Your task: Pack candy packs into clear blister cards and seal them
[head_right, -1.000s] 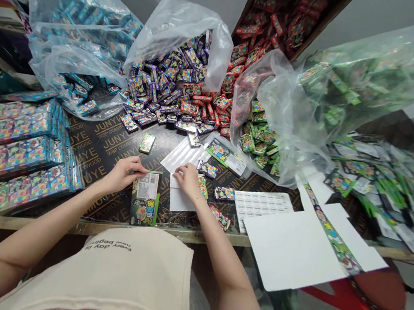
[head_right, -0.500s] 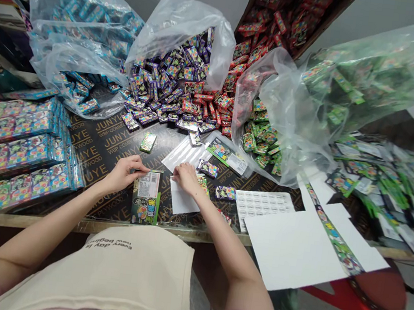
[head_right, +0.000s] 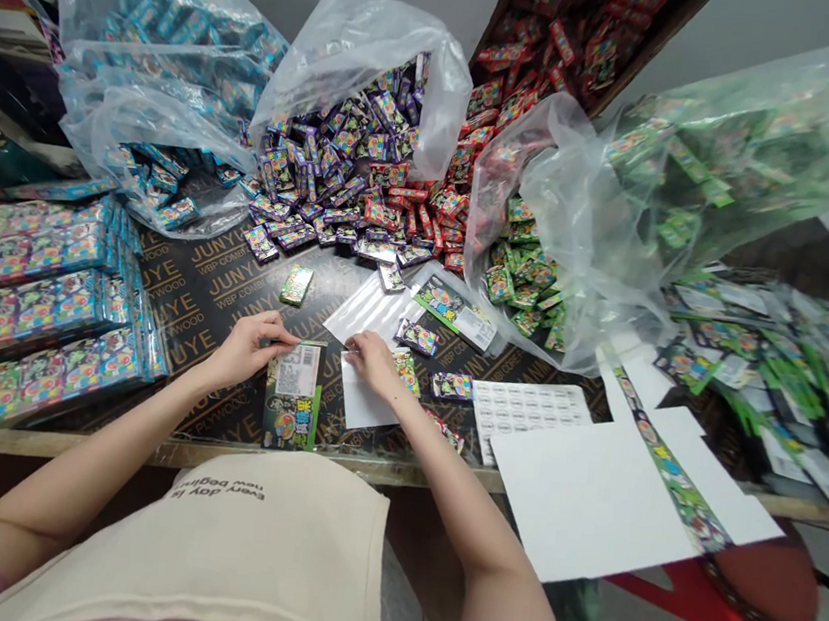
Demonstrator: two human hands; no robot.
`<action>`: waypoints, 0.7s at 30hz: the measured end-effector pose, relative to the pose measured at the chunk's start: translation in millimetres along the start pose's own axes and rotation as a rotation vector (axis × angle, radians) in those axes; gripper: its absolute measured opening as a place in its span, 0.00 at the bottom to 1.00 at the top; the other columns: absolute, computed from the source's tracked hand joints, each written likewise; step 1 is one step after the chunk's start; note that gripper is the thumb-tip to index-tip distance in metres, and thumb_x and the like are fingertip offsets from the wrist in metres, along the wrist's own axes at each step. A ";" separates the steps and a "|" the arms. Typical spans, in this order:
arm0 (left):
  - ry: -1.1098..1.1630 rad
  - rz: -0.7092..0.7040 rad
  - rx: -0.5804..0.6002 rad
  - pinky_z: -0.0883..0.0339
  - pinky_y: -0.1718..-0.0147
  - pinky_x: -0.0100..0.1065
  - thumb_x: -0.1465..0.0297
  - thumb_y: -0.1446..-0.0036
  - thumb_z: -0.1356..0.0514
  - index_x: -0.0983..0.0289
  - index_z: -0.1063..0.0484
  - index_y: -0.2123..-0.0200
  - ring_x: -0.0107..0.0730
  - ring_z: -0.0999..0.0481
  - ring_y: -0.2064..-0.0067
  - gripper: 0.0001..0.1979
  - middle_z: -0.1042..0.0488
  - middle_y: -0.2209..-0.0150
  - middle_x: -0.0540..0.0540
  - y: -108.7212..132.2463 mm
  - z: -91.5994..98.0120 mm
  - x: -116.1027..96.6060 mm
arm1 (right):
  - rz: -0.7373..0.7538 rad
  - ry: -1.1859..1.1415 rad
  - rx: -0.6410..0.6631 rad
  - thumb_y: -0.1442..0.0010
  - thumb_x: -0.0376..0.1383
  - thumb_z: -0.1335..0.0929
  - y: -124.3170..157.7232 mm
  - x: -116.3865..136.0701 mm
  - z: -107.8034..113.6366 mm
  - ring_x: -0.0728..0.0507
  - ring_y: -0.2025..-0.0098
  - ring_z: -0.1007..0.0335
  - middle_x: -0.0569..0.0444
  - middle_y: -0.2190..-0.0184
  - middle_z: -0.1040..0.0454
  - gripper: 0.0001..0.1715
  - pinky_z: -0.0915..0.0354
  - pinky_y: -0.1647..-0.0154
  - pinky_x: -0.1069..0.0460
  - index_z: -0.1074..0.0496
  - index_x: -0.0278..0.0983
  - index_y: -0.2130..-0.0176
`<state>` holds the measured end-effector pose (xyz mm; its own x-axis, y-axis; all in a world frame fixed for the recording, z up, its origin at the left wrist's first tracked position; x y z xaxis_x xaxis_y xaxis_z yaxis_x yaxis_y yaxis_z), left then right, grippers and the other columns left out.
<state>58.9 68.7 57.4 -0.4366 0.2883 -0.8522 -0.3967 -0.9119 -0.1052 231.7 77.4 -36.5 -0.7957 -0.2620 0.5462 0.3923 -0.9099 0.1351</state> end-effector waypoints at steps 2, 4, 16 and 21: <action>-0.001 0.000 0.001 0.36 0.65 0.33 0.77 0.47 0.41 0.62 0.21 0.67 0.31 0.29 0.67 0.09 0.30 0.71 0.53 -0.2 0.4 -1.1 | -0.005 0.000 0.027 0.45 0.29 0.32 -2.4 -0.9 -1.1 0.44 0.62 0.34 0.50 0.68 0.28 0.03 0.42 0.61 0.52 0.28 0.36 0.67; -0.003 0.004 0.000 0.37 0.65 0.33 0.77 0.47 0.40 0.62 0.21 0.67 0.31 0.29 0.67 0.09 0.30 0.72 0.52 -0.3 0.8 -1.8 | -0.010 0.011 0.061 0.46 0.27 0.32 -5.1 -1.1 -0.9 0.44 0.63 0.34 0.50 0.69 0.28 0.04 0.43 0.62 0.52 0.28 0.35 0.71; 0.012 0.007 0.000 0.37 0.65 0.33 0.77 0.47 0.40 0.62 0.20 0.67 0.31 0.29 0.66 0.09 0.30 0.71 0.52 0.7 -0.2 -0.2 | -0.011 0.021 0.213 0.50 0.24 0.34 -10.5 2.8 -2.3 0.44 0.69 0.32 0.50 0.72 0.24 0.10 0.44 0.68 0.54 0.26 0.35 0.68; 0.004 0.002 -0.006 0.37 0.65 0.33 0.77 0.47 0.40 0.63 0.20 0.67 0.31 0.29 0.67 0.08 0.30 0.72 0.52 0.6 1.4 -2.2 | -0.020 -0.001 0.218 0.51 0.24 0.35 -8.7 0.6 -3.7 0.45 0.70 0.34 0.51 0.74 0.26 0.09 0.45 0.68 0.54 0.27 0.35 0.73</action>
<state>58.5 67.9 59.9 -0.4345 0.2853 -0.8543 -0.3909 -0.9143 -0.1065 226.2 83.9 -40.4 -0.8038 -0.2439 0.5426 0.4671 -0.8235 0.3219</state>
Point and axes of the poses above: each hand's wrist, its own y-axis away from the middle knuckle, its own z-axis out of the back of the hand, x = y × z, the point moved 10 cm from there along -y, towards the middle knuckle
